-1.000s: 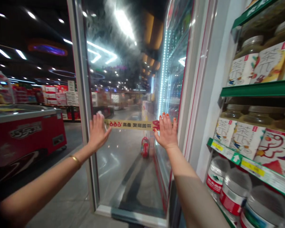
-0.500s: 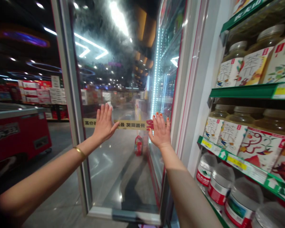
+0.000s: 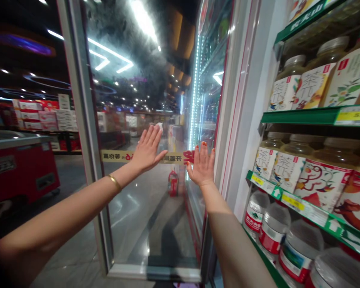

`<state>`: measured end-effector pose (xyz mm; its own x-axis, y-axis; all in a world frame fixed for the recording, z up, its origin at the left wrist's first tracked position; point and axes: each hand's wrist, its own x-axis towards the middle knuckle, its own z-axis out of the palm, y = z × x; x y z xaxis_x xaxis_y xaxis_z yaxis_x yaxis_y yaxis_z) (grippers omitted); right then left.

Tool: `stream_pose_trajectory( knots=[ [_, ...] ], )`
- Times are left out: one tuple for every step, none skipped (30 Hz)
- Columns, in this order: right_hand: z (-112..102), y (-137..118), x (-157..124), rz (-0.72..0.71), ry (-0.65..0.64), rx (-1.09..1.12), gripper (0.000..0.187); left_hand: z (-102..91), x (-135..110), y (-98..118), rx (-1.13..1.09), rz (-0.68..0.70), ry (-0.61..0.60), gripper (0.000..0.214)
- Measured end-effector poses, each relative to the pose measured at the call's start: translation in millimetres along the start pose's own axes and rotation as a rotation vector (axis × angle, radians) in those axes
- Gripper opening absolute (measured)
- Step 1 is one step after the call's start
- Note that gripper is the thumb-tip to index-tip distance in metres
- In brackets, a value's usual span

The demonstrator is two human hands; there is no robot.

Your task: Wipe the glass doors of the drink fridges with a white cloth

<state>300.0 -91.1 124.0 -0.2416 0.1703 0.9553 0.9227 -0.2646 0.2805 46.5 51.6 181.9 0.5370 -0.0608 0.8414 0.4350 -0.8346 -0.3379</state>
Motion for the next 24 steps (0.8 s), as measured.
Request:
stream_pose_trajectory(
  knots=[
    [0,0,0,0.011,0.008,-0.003,0.1,3.1,7,9,-0.016,0.031,-0.017,0.094],
    [1,1,-1,0.018,0.008,-0.001,0.101,5.1,7,18,-0.036,0.099,-0.05,0.093],
    [1,1,-1,0.022,0.003,0.004,0.1,5.3,2,26,-0.057,0.197,-0.092,0.091],
    [0,1,-1,0.023,-0.002,0.01,0.1,3.7,-6,29,-0.076,0.302,-0.132,0.087],
    [0,2,-1,0.02,-0.006,0.014,0.1,0.5,-17,29,-0.089,0.391,-0.164,0.083],
    [0,2,-1,0.013,-0.01,0.016,0.099,-3.8,-26,25,-0.098,0.45,-0.182,0.08],
    [-1,3,-1,0.0,-0.014,0.016,0.099,-8.3,-31,19,-0.099,0.475,-0.185,0.078],
    [-1,3,-1,-0.016,-0.014,0.016,0.099,-12.2,-31,11,-0.095,0.462,-0.173,0.078],
    [-1,3,-1,-0.033,-0.011,0.015,0.099,-14.6,-25,5,-0.087,0.419,-0.147,0.079],
    [-1,4,-1,-0.047,-0.002,0.014,0.1,-15.1,-13,3,-0.074,0.341,-0.111,0.08],
    [-1,5,-2,-0.053,0.01,0.014,0.1,-13.5,1,5,-0.06,0.246,-0.071,0.081],
    [-1,6,-2,-0.05,0.022,0.016,0.1,-10.1,16,11,-0.051,0.163,-0.038,0.082],
    [0,7,-3,-0.043,0.032,0.022,0.1,-5.4,29,21,-0.04,0.082,-0.012,0.082],
    [0,8,-4,-0.034,0.036,0.033,0.099,-0.1,37,33,-0.043,0.07,-0.012,0.081],
    [1,8,-5,-0.024,0.033,0.045,0.099,5.0,40,45,-0.05,0.117,-0.032,0.08],
    [1,9,-6,-0.013,0.029,0.056,0.099,8.9,37,55,-0.06,0.197,-0.065,0.078],
    [1,9,-8,-0.003,0.025,0.062,0.098,11.2,31,63,-0.073,0.301,-0.105,0.075],
    [2,9,-9,0.006,0.026,0.062,0.098,11.6,23,66,-0.084,0.4,-0.142,0.072],
    [2,9,-10,0.012,0.033,0.059,0.097,10.4,15,66,-0.089,0.473,-0.168,0.069],
    [2,9,-10,0.014,0.045,0.054,0.097,7.9,12,64,-0.085,0.509,-0.178,0.067],
    [2,8,-11,0.012,0.063,0.05,0.097,4.9,13,61,-0.071,0.501,-0.169,0.067],
    [1,9,-11,0.007,0.083,0.048,0.096,2.2,19,60,-0.05,0.455,-0.145,0.068],
    [1,9,-11,0.003,0.106,0.048,0.096,0.5,30,61,-0.026,0.382,-0.111,0.068],
    [1,10,-11,0.001,0.127,0.051,0.095,0.2,43,66,-0.004,0.299,-0.076,0.069]
  ],
)
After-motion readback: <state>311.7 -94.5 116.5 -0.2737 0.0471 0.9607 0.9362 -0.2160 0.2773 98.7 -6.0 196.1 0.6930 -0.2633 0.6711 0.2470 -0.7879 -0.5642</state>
